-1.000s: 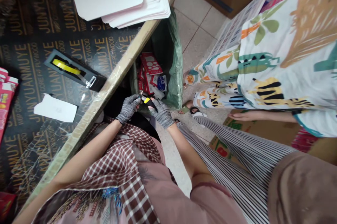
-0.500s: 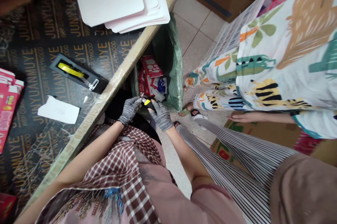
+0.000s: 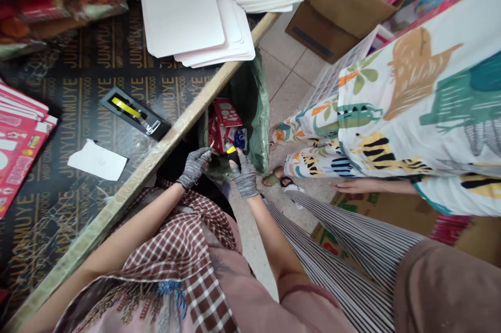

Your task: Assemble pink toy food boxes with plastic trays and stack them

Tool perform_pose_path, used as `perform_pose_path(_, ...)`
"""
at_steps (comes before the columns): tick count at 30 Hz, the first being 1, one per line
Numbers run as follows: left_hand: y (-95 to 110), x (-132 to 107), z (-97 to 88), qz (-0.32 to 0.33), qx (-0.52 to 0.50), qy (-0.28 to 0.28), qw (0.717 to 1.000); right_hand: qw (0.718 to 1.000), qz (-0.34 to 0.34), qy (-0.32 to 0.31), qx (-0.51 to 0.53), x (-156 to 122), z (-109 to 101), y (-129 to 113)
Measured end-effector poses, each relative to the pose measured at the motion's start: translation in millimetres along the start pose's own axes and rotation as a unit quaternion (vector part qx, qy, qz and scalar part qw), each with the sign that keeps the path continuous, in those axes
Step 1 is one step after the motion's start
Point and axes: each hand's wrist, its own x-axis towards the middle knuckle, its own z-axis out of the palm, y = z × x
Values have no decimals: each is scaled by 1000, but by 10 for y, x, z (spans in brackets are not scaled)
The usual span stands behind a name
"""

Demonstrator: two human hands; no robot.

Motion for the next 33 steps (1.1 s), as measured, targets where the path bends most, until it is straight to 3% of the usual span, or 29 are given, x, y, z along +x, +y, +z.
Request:
perform_pose_path(6, 5, -58, -47, 41, 23, 10, 999, 991, -94, -97, -3, -22, -48, -58)
perform_pose_path(15, 93, -191, -85, 75, 43, -1, 996, 988, -111, -77, -79, -133, -37, -197)
perform_pose_path(20, 68, -211, -137, 49, 22, 23, 998, 997, -18, -8, -74, -147, -28, -253)
perform_pose_path(23, 110, -226, -164, 33, -15, 30, 999, 988, 120, 11, 101, -67, -33, -240)
perform_pose_path(25, 188, -241, -177, 22, -47, 25, 998, 946, 221, -19, 235, 12, -36, -238)
perform_pose_path(28, 359, -285, -202, -2, -93, -9, 996, 869, 317, -89, 369, 123, -39, -278)
perform_pose_path(29, 419, -305, -212, -9, -107, -25, 994, 832, 344, -114, 419, 150, -38, -304)
perform_pose_path(32, 572, -375, -244, -19, -142, -58, 988, 679, 414, -169, 583, 197, -26, -402)
perform_pose_path(33, 610, -398, -255, -20, -151, -62, 986, 649, 417, -171, 613, 203, -16, -432)
